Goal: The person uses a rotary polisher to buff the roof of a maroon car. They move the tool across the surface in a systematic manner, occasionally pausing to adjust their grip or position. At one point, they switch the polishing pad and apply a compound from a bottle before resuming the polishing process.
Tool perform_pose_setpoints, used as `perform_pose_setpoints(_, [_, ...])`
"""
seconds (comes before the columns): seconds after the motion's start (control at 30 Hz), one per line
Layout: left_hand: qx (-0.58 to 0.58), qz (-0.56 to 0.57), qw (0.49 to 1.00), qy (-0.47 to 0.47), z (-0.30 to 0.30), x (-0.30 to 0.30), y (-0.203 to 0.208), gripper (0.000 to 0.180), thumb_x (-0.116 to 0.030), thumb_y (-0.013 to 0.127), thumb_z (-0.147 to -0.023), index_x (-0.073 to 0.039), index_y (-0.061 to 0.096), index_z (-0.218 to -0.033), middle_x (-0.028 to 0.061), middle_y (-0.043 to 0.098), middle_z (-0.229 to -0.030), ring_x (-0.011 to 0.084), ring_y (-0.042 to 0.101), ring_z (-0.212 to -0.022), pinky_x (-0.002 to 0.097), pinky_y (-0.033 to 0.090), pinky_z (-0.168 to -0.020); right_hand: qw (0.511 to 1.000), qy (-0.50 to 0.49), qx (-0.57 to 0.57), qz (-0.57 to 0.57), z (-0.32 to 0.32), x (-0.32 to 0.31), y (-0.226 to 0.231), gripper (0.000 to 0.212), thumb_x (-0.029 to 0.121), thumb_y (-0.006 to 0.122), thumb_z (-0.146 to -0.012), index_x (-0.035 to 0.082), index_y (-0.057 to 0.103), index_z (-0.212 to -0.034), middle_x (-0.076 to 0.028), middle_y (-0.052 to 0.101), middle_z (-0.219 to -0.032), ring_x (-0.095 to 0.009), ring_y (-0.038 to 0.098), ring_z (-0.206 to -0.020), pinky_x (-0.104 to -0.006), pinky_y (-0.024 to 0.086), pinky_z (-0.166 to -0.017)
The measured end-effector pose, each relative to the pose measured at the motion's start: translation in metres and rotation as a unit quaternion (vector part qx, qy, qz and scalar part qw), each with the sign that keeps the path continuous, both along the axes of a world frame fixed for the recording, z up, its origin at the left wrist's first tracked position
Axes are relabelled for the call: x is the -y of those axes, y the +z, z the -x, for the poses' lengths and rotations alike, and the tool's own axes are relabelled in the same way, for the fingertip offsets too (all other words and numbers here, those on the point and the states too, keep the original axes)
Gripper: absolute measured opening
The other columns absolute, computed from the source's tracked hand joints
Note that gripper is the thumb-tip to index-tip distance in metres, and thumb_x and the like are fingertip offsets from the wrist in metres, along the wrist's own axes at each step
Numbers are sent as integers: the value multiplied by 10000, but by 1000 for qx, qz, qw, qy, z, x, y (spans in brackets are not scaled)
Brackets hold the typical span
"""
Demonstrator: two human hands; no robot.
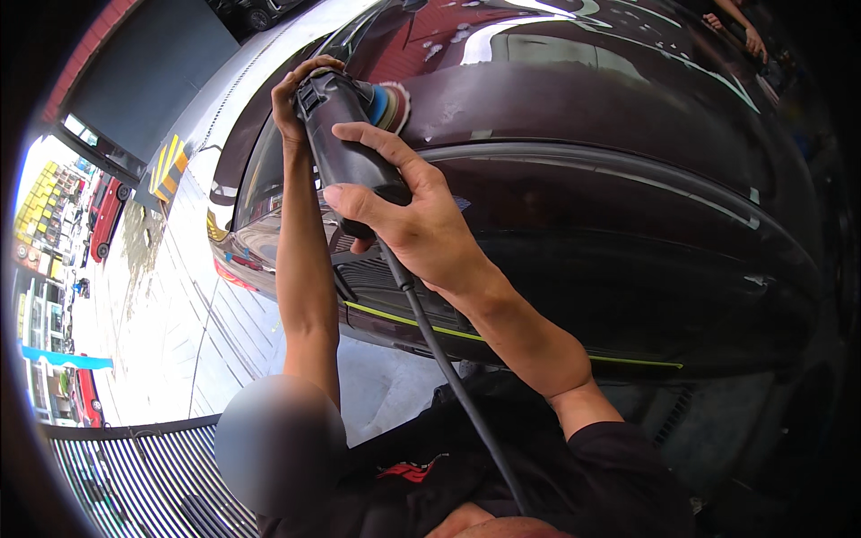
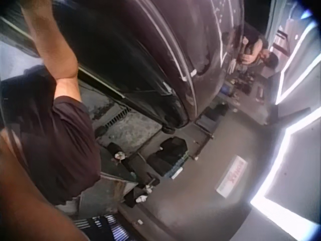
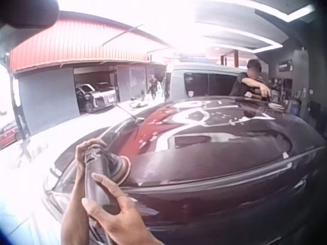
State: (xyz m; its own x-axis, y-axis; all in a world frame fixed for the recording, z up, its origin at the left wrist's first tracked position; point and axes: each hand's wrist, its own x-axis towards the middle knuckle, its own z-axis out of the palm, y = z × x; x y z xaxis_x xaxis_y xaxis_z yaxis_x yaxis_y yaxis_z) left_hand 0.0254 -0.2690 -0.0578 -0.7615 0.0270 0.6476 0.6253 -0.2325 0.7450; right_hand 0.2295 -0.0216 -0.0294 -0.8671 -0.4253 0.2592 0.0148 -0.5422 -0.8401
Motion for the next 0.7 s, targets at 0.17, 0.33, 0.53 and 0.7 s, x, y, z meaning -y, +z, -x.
perform_pose_setpoints(0.17, [-88,60,994,-21,-4,-35,12,672,-470,375,-921,80,684,-1152,212,694,-1170,279,637,-1110,383,485,-1034,998,-38,-40,23,-15,-13,-10,556,157,777,-881,115,588,-1402,-62,602,-1105,-72,617,-816,-225,566,-628])
perform_pose_setpoints(0.33, [-116,112,986,-53,2,-76,30,708,-495,352,-930,90,685,-1149,210,691,-1183,283,641,-1126,369,504,-1009,992,-98,-82,19,-27,-35,-13,554,104,768,-869,86,573,-1387,-58,595,-1085,-62,607,-784,-217,562,-635])
perform_pose_setpoints(0.53, [-129,134,976,-110,5,-139,46,721,-509,351,-939,99,680,-1142,219,693,-1176,292,653,-1108,384,506,-1020,989,-114,-86,42,-42,-82,-12,562,62,746,-864,90,550,-1390,-59,591,-1071,-63,610,-774,-227,570,-647])
perform_pose_setpoints(0.7, [-184,147,960,-154,11,-194,61,619,-401,346,-988,87,683,-1165,209,721,-1153,291,679,-1089,380,515,-1014,979,-163,-114,32,-52,-119,-5,564,68,749,-861,100,544,-1386,-62,592,-1076,-84,625,-843,-249,575,-673])
